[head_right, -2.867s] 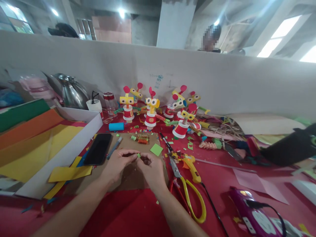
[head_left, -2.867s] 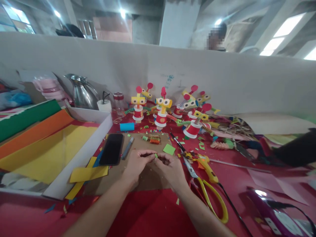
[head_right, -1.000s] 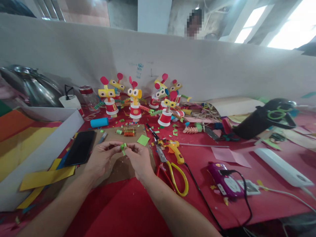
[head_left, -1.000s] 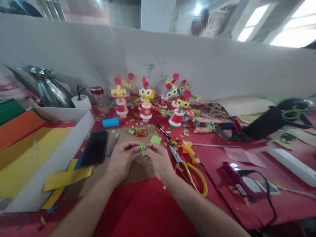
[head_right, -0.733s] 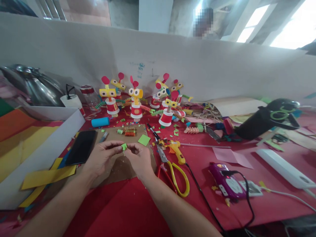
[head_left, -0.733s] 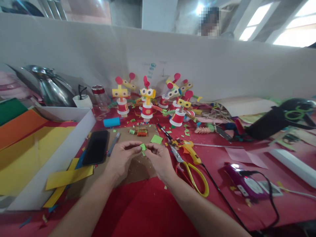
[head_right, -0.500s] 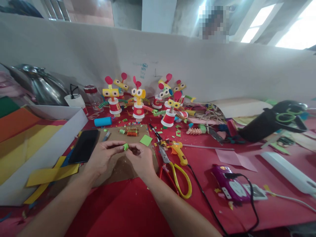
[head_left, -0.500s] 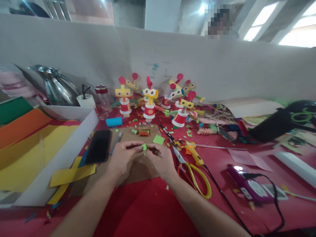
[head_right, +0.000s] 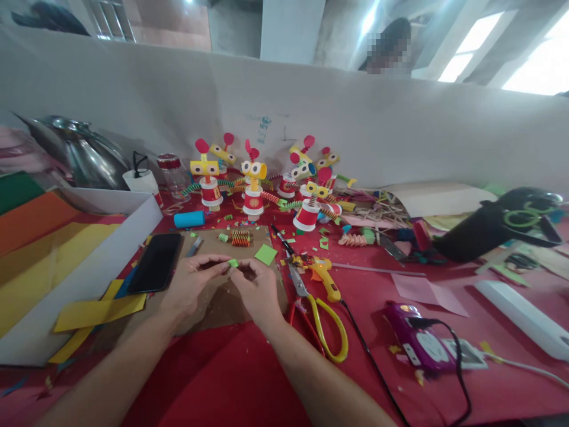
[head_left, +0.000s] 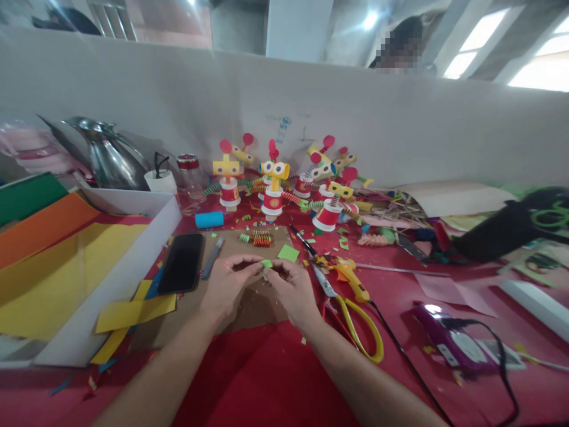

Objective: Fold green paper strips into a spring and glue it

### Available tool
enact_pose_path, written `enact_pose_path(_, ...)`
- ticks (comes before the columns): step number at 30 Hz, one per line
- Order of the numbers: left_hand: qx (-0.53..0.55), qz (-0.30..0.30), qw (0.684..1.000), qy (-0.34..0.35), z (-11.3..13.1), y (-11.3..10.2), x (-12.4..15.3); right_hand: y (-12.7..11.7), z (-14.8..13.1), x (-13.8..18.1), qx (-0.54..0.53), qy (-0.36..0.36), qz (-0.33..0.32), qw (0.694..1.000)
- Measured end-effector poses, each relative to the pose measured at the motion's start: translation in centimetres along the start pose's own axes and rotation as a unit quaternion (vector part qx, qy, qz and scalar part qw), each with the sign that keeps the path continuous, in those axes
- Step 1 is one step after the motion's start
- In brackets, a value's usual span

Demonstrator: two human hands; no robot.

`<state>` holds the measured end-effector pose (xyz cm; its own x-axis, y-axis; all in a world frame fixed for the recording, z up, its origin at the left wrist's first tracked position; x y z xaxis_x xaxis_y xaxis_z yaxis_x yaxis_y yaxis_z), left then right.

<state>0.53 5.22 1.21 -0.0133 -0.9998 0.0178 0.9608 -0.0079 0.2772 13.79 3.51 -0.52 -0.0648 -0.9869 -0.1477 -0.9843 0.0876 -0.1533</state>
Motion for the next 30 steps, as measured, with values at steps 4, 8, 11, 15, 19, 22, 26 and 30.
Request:
enact_pose_path(4,0.083,-0.021,0.996,-0.028,-0.2,0.5,0.2,0.2,-0.1,-0.1,-0.072,0.018,0.023,0.997)
enact_pose_path(8,0.131,-0.037,0.99,-0.029,-0.5,1.0,0.3,0.2,-0.5,-0.1,-0.077,0.009,0.021,0.997)
enact_pose_path(11,0.13,-0.02,0.991,-0.021,-0.4,1.0,0.5,0.2,-0.6,0.0,-0.072,0.005,0.016,0.997)
enact_pose_path(15,0.095,-0.016,0.995,0.005,-0.1,0.9,0.6,0.2,-0.4,0.0,-0.086,0.023,0.011,0.996)
enact_pose_path(19,0.051,0.013,0.999,0.001,0.0,0.6,0.6,-0.2,-0.2,-0.1,-0.064,0.032,0.023,0.997)
enact_pose_path(22,0.011,-0.001,1.0,0.016,0.1,0.5,0.6,-0.8,-0.4,-0.3,-0.033,-0.024,0.038,0.998)
enact_pose_path(26,-0.015,-0.017,1.0,0.019,0.2,0.3,0.5,-1.5,-0.8,-0.5,0.033,-0.104,0.028,0.994)
enact_pose_path(30,-0.024,-0.043,0.999,0.007,0.2,0.1,0.3,-2.1,-1.5,-0.5,0.134,-0.183,0.037,0.973)
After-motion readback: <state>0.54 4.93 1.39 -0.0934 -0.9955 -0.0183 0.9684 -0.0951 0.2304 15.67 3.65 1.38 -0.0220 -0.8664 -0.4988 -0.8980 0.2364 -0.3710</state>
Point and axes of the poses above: each hand's wrist, its own x-axis away from the middle knuckle, its own y-axis out of the palm, z = x × y, the point moved 1 cm from there along -x, towards the middle knuckle, and after that the axes turned 12 degrees about x, right-handed, at the moved point
